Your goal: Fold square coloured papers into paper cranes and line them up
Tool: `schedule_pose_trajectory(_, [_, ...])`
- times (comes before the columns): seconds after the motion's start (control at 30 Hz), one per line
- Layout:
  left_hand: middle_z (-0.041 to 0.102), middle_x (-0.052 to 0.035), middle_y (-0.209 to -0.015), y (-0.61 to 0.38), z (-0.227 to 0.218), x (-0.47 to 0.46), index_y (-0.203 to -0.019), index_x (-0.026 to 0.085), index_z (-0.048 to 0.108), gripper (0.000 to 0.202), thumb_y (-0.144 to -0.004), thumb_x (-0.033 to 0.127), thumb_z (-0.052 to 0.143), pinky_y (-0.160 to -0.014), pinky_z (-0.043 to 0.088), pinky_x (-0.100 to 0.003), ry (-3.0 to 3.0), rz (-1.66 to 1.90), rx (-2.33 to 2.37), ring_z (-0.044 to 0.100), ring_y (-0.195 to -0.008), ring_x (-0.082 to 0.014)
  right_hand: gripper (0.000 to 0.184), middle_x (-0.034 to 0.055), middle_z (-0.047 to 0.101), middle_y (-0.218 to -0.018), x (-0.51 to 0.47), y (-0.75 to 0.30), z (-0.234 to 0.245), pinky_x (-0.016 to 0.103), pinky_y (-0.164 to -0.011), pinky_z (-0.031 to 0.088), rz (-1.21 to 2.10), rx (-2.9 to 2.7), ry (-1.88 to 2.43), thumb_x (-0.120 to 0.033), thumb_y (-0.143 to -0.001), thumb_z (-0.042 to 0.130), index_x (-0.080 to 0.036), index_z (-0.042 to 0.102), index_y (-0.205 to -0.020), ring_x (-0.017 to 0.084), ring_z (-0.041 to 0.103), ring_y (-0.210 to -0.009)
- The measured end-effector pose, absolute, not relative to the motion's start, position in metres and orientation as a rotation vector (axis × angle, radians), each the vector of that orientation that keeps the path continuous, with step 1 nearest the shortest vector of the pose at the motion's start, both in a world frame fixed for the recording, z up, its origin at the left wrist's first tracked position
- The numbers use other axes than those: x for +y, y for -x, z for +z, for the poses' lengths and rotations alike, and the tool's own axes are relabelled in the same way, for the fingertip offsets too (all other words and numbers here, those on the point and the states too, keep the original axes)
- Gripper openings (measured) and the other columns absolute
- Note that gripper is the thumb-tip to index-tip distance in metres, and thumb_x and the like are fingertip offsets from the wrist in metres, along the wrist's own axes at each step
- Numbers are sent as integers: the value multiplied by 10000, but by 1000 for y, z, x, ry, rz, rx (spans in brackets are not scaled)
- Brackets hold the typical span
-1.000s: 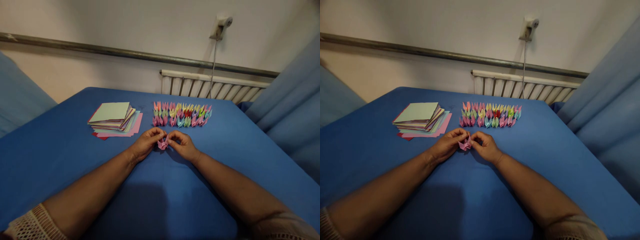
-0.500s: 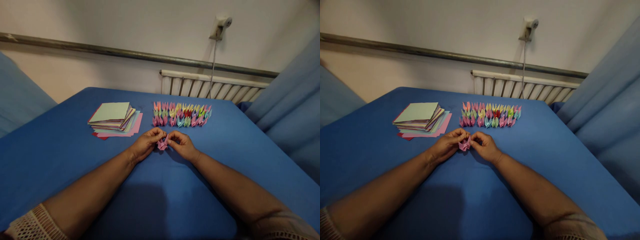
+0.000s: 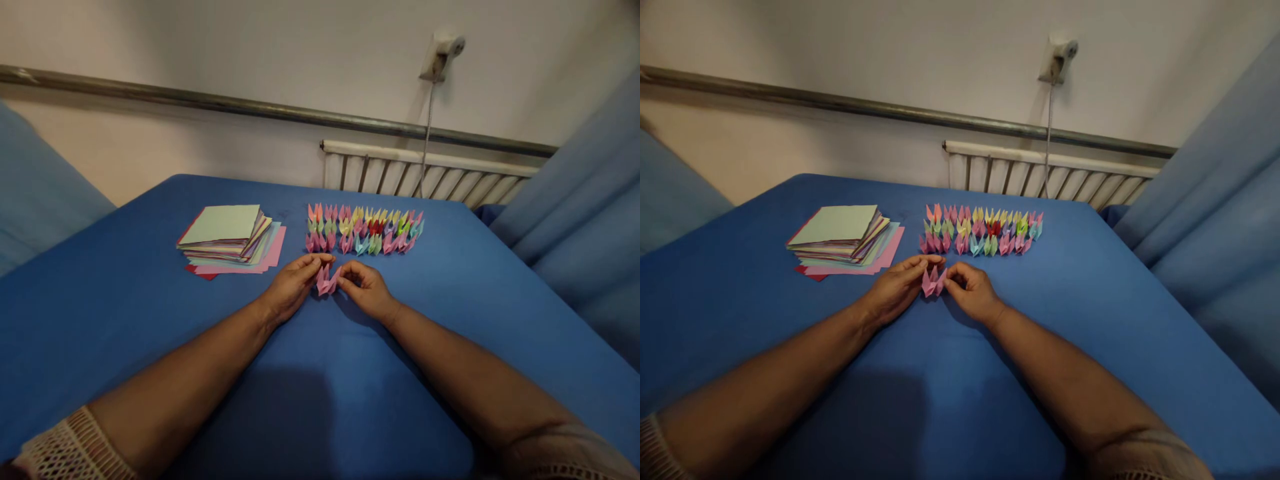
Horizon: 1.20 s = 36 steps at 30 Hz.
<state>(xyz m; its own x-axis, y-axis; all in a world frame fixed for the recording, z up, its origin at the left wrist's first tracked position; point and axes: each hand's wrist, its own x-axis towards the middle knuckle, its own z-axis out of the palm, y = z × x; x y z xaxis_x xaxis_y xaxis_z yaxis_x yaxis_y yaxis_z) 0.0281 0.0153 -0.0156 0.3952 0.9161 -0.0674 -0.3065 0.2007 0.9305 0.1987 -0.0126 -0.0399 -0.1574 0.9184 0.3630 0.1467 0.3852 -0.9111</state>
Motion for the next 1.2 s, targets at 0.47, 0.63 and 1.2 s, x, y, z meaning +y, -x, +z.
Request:
schedule_pose_trajectory(0.47, [680, -47, -914, -27, -20, 20, -834, 142, 684, 224, -674, 279, 760, -850, 444, -301, -971, 1087, 897, 609, -891, -157, 16, -10, 622, -706, -8, -203, -45, 256, -626, 462, 848, -1630, 1196, -195, -752, 559, -193, 558, -768, 126, 584, -622])
schedule_pose_trajectory(0.63, [681, -41, -878, -27, -20, 19, -804, 139, 680, 216, -648, 264, 763, -846, 452, -305, -979, 1090, 909, 615, -856, -151, 52, 6, 636, -758, -8, -205, -46, 279, -665, 477, 842, -1618, 1198, -223, -746, 576, -196, 569, -791, 144, 603, -674])
schedule_pose_trajectory(1.2, [699, -37, -939, -23, -19, 30, -843, 190, 699, 232, -679, 349, 734, -890, 472, -307, -1149, 974, 1032, 626, -851, -154, 114, -12, 610, -694, -2, -331, -46, 294, -706, 459, 671, -1031, 1254, -302, -637, 654, -219, 592, -685, 145, 557, -669])
